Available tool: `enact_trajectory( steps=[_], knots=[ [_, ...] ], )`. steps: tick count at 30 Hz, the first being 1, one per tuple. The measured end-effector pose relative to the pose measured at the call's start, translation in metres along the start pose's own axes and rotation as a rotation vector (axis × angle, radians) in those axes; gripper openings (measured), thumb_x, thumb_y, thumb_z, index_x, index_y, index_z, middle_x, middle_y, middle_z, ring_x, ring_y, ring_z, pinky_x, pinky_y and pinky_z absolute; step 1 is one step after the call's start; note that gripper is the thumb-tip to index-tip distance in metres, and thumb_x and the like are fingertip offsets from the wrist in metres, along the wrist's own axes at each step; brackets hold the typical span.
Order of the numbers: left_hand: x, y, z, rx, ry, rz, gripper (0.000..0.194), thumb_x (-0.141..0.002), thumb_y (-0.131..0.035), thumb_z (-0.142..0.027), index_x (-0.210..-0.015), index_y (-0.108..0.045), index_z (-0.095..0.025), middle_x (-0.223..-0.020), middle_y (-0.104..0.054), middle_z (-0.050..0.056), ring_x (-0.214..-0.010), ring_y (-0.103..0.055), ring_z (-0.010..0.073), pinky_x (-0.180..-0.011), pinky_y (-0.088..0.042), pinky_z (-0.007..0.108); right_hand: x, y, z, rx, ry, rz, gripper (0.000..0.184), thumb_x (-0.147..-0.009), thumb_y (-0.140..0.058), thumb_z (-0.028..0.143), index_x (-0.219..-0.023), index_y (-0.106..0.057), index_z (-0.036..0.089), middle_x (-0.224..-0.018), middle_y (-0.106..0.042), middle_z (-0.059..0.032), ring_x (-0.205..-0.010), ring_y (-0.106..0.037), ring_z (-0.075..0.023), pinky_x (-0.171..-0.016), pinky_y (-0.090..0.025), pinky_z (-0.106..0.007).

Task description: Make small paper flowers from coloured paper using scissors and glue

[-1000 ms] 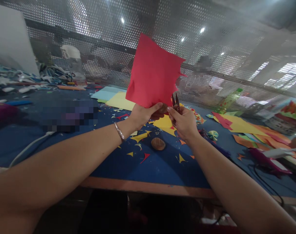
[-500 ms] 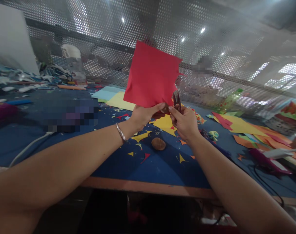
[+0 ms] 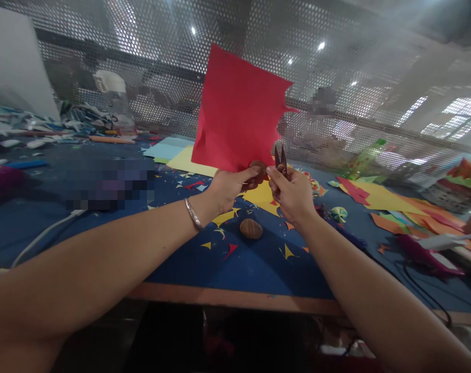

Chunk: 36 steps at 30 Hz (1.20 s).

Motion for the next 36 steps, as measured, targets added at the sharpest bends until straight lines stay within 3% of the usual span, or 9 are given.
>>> enact_trajectory(
  steps=[7,18,27,36],
  knots=[
    [-0.008,0.011,-0.008,0.041,-0.050,-0.106,0.008,-0.073,-0.076,-0.015,-0.072,-0.072,-0.008,-0.071,-0.070,0.005,-0.065,-0.065,0.0123,-0.073,-0.052,0.029,0.003,-0.003,0.003,-0.016,-0.013,0.037,0.051,-0.087,-0.052,0.066,-0.077,-0.062,0.018,-0.050,-0.043,0.0055,-0.036,-0.027,-0.0042,-0.034,-0.017,-0.022],
    [-0.010,0.012,-0.015,0.152,-0.139,-0.134,0.008,-0.072,-0.075,-0.010,-0.079,-0.071,-0.009,-0.080,-0.072,0.006,-0.073,-0.067,0.0140,-0.083,-0.054,0.034,0.004,-0.008,-0.008,0.015,-0.159,0.076,0.048,-0.082,-0.060,0.064,-0.071,-0.057,0.018,-0.047,-0.030,0.0097,-0.035,-0.021,-0.0031,-0.035,-0.013,-0.020],
    [-0.001,0.004,-0.009,0.145,-0.068,-0.108,0.009,-0.072,-0.076,-0.014,-0.080,-0.073,-0.010,-0.085,-0.073,0.008,-0.077,-0.067,0.0137,-0.085,-0.052,0.032,0.006,-0.010,-0.009,0.008,-0.168,0.095,0.049,-0.081,-0.061,0.065,-0.070,-0.054,0.018,-0.045,-0.030,0.0099,-0.035,-0.020,-0.0031,-0.036,-0.012,-0.020],
    [-0.003,0.000,0.002,0.120,-0.014,-0.001,0.012,-0.073,-0.077,-0.020,-0.083,-0.075,-0.013,-0.090,-0.074,0.007,-0.077,-0.068,0.0140,-0.082,-0.052,0.030,0.005,-0.009,-0.007,-0.003,-0.174,0.063,0.051,-0.080,-0.061,0.066,-0.067,-0.052,0.018,-0.044,-0.031,0.0096,-0.035,-0.021,-0.0028,-0.035,-0.012,-0.019]
  ],
)
Point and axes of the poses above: each hand's wrist, its own x-axis away from the middle knuckle, its own y-axis out of the back of the hand, z = x × y, the point moved 6 cm from there along -x, towards the middle knuckle
